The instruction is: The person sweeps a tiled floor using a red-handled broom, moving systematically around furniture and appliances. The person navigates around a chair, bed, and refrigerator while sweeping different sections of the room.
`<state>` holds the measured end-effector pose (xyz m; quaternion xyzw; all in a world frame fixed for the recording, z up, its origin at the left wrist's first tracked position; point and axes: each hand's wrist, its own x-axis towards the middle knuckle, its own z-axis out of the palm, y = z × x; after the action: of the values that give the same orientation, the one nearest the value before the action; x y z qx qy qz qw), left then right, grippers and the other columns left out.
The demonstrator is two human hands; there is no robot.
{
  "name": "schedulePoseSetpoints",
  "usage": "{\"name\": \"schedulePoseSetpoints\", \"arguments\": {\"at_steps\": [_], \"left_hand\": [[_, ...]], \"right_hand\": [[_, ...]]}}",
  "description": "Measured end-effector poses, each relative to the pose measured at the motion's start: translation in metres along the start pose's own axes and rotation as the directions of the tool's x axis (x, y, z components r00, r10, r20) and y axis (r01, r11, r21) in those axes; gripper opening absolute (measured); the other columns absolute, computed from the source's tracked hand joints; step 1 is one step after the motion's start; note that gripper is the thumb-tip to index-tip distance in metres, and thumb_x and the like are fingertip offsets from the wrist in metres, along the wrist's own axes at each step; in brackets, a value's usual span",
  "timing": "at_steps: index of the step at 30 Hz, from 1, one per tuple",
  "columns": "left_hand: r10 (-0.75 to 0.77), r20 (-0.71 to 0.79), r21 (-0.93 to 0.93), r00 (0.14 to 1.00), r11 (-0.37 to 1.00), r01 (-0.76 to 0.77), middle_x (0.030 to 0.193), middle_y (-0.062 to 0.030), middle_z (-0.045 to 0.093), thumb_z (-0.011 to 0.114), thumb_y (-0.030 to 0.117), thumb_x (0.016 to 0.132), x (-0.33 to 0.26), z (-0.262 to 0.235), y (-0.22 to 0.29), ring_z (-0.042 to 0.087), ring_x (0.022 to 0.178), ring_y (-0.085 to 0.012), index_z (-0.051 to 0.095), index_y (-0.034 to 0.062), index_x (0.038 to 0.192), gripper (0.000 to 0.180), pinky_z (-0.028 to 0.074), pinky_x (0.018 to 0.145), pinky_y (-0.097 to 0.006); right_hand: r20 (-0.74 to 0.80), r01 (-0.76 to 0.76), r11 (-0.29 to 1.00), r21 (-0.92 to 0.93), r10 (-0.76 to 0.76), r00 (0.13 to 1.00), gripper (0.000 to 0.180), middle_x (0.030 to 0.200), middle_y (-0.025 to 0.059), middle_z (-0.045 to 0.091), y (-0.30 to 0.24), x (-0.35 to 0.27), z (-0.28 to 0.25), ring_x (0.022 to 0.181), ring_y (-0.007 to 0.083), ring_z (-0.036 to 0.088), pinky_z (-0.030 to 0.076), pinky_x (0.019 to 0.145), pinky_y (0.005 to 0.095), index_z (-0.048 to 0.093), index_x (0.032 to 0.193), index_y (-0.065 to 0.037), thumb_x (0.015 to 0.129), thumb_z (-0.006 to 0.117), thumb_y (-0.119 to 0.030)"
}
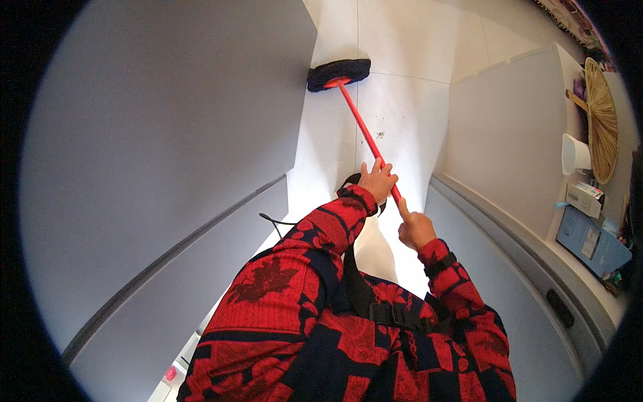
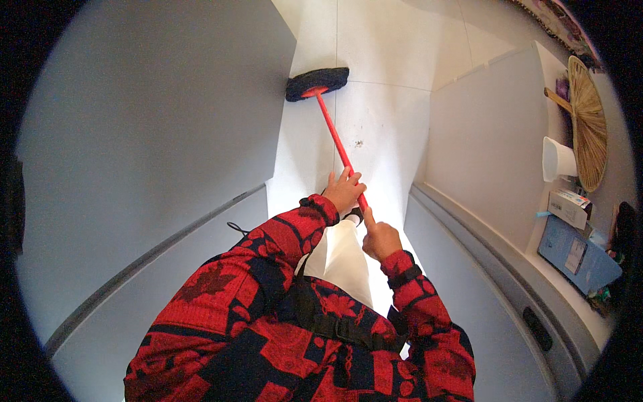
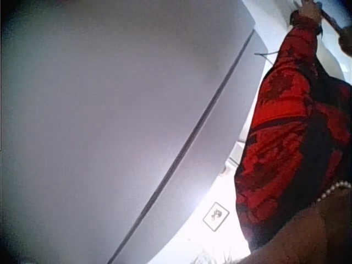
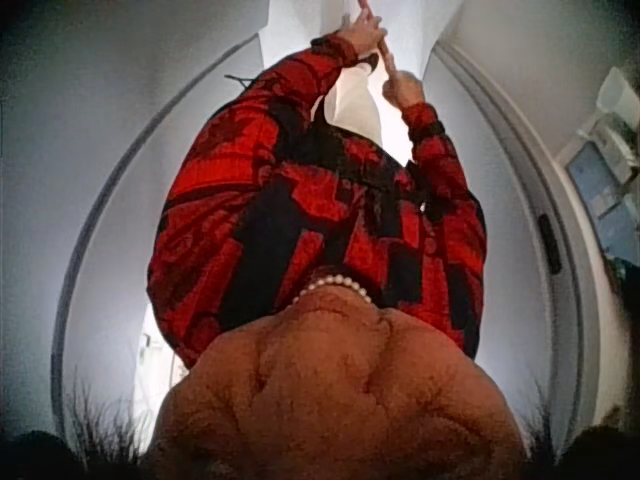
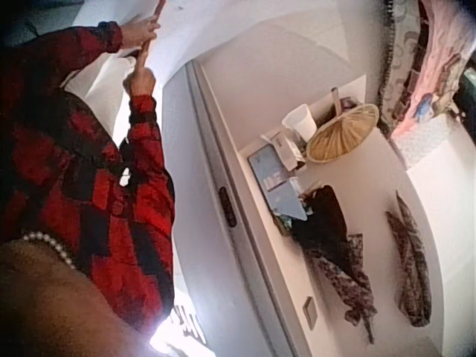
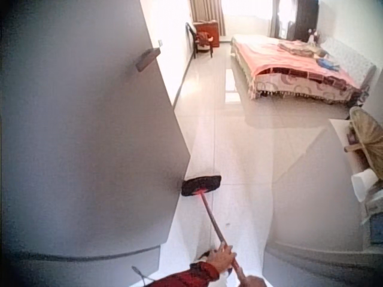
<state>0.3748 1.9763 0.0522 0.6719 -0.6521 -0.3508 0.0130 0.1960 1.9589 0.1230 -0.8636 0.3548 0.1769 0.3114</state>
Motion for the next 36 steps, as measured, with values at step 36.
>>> {"name": "schedulePoseSetpoints", "arguments": {"at_steps": [36], "left_hand": [[0.442, 0.542, 0.074, 0.714, 0.822, -0.565, 0.092, -0.0039, 0.067, 0.071, 0.034, 0.071, -0.042, 0.066, 0.043, 0.061, 0.1, -0.0248, 0.069, 0.0164, 0.094, 0.028, 0.037, 0.086, -0.06]], "right_hand": [[0.152, -0.415, 0.624, 0.662, 0.43, 0.89, 0.028, 0.079, 0.0217, 0.063, -0.038, -0.253, -0.008, 0.073, 0.0388, 0.063, 0.05, 0.062, 0.0433, 0.063, 0.096, 0.001, 0.077, 0.066, -0.02]]}}
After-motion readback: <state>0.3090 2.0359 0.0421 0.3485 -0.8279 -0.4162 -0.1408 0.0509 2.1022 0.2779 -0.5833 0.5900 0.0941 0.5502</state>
